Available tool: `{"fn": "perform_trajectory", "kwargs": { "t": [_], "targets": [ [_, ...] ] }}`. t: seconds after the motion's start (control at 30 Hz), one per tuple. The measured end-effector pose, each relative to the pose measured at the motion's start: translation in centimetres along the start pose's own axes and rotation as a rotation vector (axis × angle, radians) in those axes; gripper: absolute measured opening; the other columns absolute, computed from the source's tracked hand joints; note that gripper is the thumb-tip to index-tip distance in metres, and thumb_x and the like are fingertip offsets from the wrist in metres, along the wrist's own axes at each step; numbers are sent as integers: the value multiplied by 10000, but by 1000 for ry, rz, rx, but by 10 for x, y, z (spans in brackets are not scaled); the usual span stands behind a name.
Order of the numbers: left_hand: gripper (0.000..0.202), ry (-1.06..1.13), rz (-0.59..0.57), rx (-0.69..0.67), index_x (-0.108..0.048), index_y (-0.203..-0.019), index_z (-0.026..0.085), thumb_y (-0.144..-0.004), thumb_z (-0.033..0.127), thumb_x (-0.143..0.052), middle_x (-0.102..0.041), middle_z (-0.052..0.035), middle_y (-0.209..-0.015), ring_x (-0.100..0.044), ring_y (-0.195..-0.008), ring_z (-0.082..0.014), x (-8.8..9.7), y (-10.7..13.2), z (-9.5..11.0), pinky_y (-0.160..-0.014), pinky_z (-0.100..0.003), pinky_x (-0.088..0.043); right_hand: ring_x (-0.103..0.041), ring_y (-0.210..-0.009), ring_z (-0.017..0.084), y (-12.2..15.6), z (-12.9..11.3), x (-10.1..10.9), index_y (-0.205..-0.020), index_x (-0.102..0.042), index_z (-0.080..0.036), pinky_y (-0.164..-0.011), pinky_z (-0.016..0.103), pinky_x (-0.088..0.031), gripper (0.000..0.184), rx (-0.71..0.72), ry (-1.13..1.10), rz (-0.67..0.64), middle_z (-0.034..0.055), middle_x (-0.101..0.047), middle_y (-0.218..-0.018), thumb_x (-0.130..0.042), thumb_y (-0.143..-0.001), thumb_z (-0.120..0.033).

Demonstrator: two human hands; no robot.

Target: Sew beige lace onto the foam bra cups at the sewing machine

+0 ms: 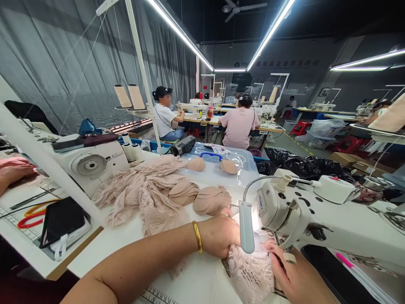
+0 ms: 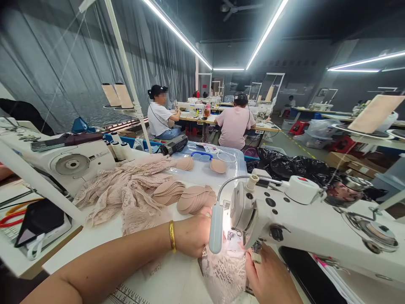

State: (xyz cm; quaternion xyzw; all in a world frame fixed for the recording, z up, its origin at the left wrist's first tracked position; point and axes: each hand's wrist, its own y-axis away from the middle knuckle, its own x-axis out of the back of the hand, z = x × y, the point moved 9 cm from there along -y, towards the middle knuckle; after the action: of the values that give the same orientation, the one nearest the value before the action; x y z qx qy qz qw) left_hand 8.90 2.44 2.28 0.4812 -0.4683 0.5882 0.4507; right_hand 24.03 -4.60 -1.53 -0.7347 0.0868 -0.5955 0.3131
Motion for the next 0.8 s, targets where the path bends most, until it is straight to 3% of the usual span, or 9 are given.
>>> {"fn": "perform_trajectory", "kwargs": {
  "t": [0.1, 0.23, 0.33, 0.5, 0.6, 0.8],
  "targets": [
    [103, 52, 0, -18, -660, -886, 221, -809, 159, -688, -782, 0, -953, -669, -889, -205, 1, 1, 2, -1004, -456, -340, -797, -1005, 268, -7, -7, 10, -1202, -722, -248, -835, 386, -662, 343, 53, 21, -18, 96, -822, -1096, -392, -1112, -276],
    [254, 88, -12, -30, -671, -1033, 252, -806, 141, -692, -795, 9, -1085, -686, -970, -217, 3, 4, 3, -1008, -461, -343, -803, -894, 267, -12, -17, 21, -1215, -738, -248, -743, 360, -653, 332, 154, 109, -55, 87, -813, -983, -450, -1055, -204],
    [174, 89, -40, -30, -677, -1022, 245, -857, 192, -691, -788, 3, -1140, -677, -998, -227, 4, 6, 4, -1015, -464, -357, -804, -823, 275, -12, -27, 30, -1255, -721, -245, -692, 367, -642, 370, 228, 155, -33, 72, -801, -885, -461, -1008, -154],
    [180, -63, -75, 150, -732, -1032, 244, -894, 342, -670, -736, -70, -1074, -638, -981, -301, 4, 9, 0, -954, -514, -387, -827, -934, 251, -20, -62, 44, -1379, -587, -183, -805, 367, -647, 337, 350, 52, 25, 64, -847, -1093, -470, -1066, -233],
    [243, -115, -94, 252, -725, -995, 200, -908, 409, -639, -700, -127, -1027, -617, -893, -307, 0, 8, 6, -882, -514, -400, -819, -944, 233, -24, -69, 37, -1336, -610, -222, -805, 346, -641, 287, 320, -48, 20, 49, -836, -1122, -519, -1105, -366],
    [461, -36, -179, 251, -693, -1017, 163, -883, 604, -706, -698, -142, -1039, -617, -887, -305, 0, 14, 17, -853, -489, -408, -780, -836, 228, -10, -33, 5, -1283, -682, -301, -630, 302, -597, 283, 160, -11, -133, 37, -806, -1014, -489, -1085, -242]
  ]
}}
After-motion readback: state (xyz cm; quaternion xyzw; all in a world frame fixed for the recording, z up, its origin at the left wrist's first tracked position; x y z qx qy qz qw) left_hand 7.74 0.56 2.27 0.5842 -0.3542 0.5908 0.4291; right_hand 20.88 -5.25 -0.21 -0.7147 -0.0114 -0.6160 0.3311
